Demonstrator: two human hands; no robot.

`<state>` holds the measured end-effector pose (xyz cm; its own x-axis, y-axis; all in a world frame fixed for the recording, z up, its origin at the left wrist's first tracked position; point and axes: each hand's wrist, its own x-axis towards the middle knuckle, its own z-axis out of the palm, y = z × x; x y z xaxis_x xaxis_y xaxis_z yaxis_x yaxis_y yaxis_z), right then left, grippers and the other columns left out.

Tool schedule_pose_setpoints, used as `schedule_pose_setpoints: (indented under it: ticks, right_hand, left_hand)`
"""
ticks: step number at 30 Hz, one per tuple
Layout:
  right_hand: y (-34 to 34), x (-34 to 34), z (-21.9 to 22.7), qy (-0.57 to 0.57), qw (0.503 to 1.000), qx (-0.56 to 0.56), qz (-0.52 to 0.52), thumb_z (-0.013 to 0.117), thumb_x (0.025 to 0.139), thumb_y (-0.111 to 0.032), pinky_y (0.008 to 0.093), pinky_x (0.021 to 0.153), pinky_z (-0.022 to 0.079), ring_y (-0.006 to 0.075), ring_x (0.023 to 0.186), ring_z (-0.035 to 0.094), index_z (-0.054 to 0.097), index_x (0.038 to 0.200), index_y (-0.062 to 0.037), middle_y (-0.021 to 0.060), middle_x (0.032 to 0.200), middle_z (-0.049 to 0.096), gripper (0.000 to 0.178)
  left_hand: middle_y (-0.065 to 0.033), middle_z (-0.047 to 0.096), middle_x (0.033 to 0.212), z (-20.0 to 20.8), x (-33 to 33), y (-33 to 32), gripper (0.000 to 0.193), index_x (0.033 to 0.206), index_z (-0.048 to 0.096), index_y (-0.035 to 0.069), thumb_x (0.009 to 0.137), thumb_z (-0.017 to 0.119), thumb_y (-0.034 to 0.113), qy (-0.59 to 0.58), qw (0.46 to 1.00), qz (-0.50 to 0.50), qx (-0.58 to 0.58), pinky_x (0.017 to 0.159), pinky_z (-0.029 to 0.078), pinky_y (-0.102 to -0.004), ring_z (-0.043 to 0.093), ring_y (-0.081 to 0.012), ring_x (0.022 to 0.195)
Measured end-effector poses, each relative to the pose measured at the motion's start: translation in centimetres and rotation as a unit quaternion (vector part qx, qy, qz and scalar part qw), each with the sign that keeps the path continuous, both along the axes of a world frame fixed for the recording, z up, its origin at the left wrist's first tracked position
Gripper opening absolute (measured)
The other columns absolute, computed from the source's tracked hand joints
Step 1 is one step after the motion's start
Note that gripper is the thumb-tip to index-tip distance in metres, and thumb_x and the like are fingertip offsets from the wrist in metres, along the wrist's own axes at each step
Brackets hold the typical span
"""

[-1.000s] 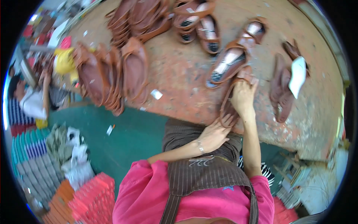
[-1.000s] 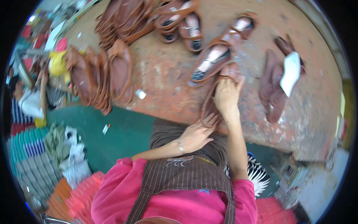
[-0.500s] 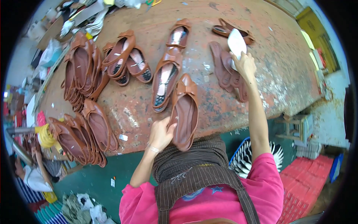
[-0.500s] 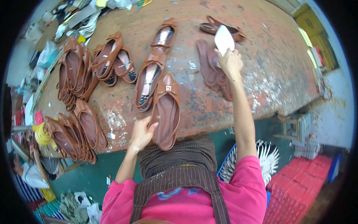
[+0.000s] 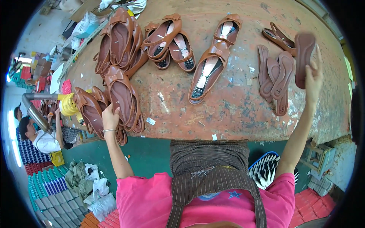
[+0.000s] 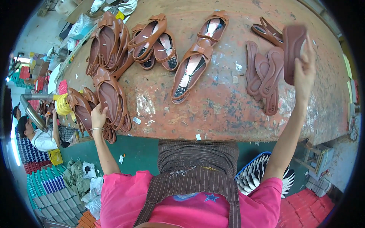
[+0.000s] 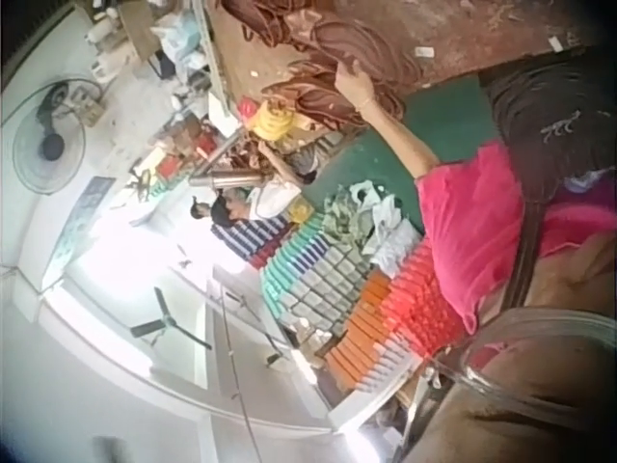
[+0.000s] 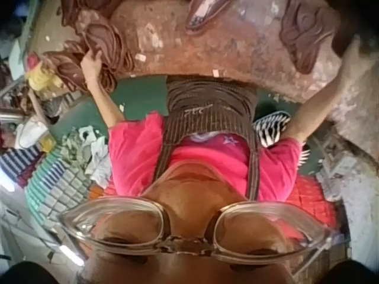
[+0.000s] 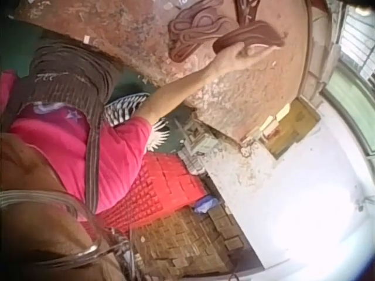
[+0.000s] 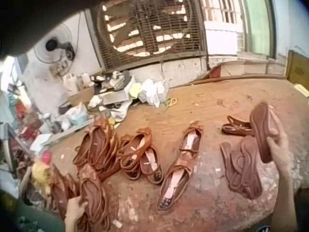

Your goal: Inserting insoles into leather flat shoes at a manufacturing workbench.

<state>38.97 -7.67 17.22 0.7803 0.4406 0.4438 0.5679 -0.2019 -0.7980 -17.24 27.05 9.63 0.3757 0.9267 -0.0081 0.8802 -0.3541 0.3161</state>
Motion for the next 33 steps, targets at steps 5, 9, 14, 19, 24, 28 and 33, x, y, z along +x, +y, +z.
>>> schedule_pose_setpoints:
  ticks: [5, 9, 14, 19, 24, 28, 33]
  right_hand:
    - [-1.4, -3.1, 3.2, 0.172, 0.936, 0.266, 0.152, 0.051, 0.096, -0.012, 0.0360, 0.107, 0.040, 0.0276, 0.135, 0.045, 0.032, 0.149, 0.0029, 0.0194, 0.147, 0.044, 0.058]
    - [-3.3, -4.3, -0.7, 0.195, 0.933, 0.237, 0.187, 0.050, 0.100, -0.018, 0.0371, 0.094, 0.045, 0.0270, 0.114, 0.056, 0.052, 0.129, 0.0052, 0.0183, 0.124, 0.057, 0.037]
    - [-6.3, -6.6, -2.8, 0.343, 0.902, 0.213, 0.149, 0.048, 0.101, -0.024, 0.0320, 0.075, 0.039, 0.0163, 0.080, 0.047, 0.055, 0.109, 0.0020, 0.0079, 0.088, 0.051, 0.028]
    - [-1.3, -12.9, -3.3, 0.501, 0.769, 0.351, 0.184, 0.032, 0.101, -0.022, 0.0453, 0.116, 0.031, 0.0379, 0.138, 0.038, 0.013, 0.153, 0.0005, 0.0289, 0.153, 0.027, 0.060]
    - [-4.5, -11.7, -7.4, 0.500, 0.745, 0.338, 0.284, 0.037, 0.102, -0.031, 0.0408, 0.106, 0.042, 0.0292, 0.120, 0.052, 0.015, 0.154, -0.0018, 0.0269, 0.147, 0.037, 0.063]
    - [-1.8, -14.8, -8.0, 0.197, 0.950, -0.019, 0.239, 0.058, 0.093, -0.042, 0.0376, 0.098, 0.044, 0.0248, 0.111, 0.054, 0.044, 0.140, 0.0008, 0.0156, 0.136, 0.052, 0.065]
    - [5.0, -22.4, -8.3, -0.197, 0.869, -0.204, 0.406, 0.076, 0.066, -0.007, 0.0453, 0.101, 0.041, 0.0298, 0.110, 0.055, 0.066, 0.118, -0.0050, 0.0129, 0.122, 0.058, 0.053]
  left_hand:
    - [-0.0140, 0.072, 0.095, 3.8, 0.5, 0.0, 0.017, 0.094, 0.073, 0.010, 0.080, 0.073, 0.020, 0.161, 0.964, 0.078, -0.194, 0.076, 0.053, -0.0390, 0.069, -0.0347, 0.085]
    - [-0.0147, 0.070, 0.101, 4.2, 5.3, -4.8, 0.037, 0.108, 0.065, 0.009, 0.082, 0.071, 0.035, 0.207, 0.946, 0.201, 0.146, 0.079, 0.053, -0.0459, 0.067, -0.0378, 0.091]
    - [-0.0236, 0.044, 0.141, 1.1, 18.7, -13.4, 0.071, 0.131, 0.054, 0.010, 0.071, 0.081, 0.037, -0.135, 0.965, -0.198, 0.105, 0.105, 0.040, -0.0478, 0.047, -0.0404, 0.126]
    - [-0.0253, 0.043, 0.140, -7.8, 24.2, -14.9, 0.072, 0.133, 0.054, 0.012, 0.067, 0.082, 0.027, -0.198, 0.965, -0.173, 0.027, 0.095, 0.047, -0.0457, 0.052, -0.0390, 0.116]
    - [-0.0143, 0.060, 0.122, -3.7, 18.8, -14.2, 0.067, 0.130, 0.056, 0.012, 0.066, 0.074, 0.013, -0.222, 0.925, -0.306, -0.050, 0.091, 0.048, -0.0418, 0.057, -0.0321, 0.108]
    - [-0.0138, 0.059, 0.127, -3.5, 12.0, -15.0, 0.078, 0.140, 0.048, 0.012, 0.066, 0.073, 0.003, -0.168, 0.925, -0.331, -0.078, 0.095, 0.046, -0.0428, 0.056, -0.0329, 0.114]
    - [-0.0140, 0.060, 0.123, -4.9, 7.0, -17.5, 0.067, 0.140, 0.049, 0.006, 0.076, 0.071, 0.000, -0.143, 0.969, -0.203, -0.004, 0.091, 0.051, -0.0394, 0.061, -0.0278, 0.107]
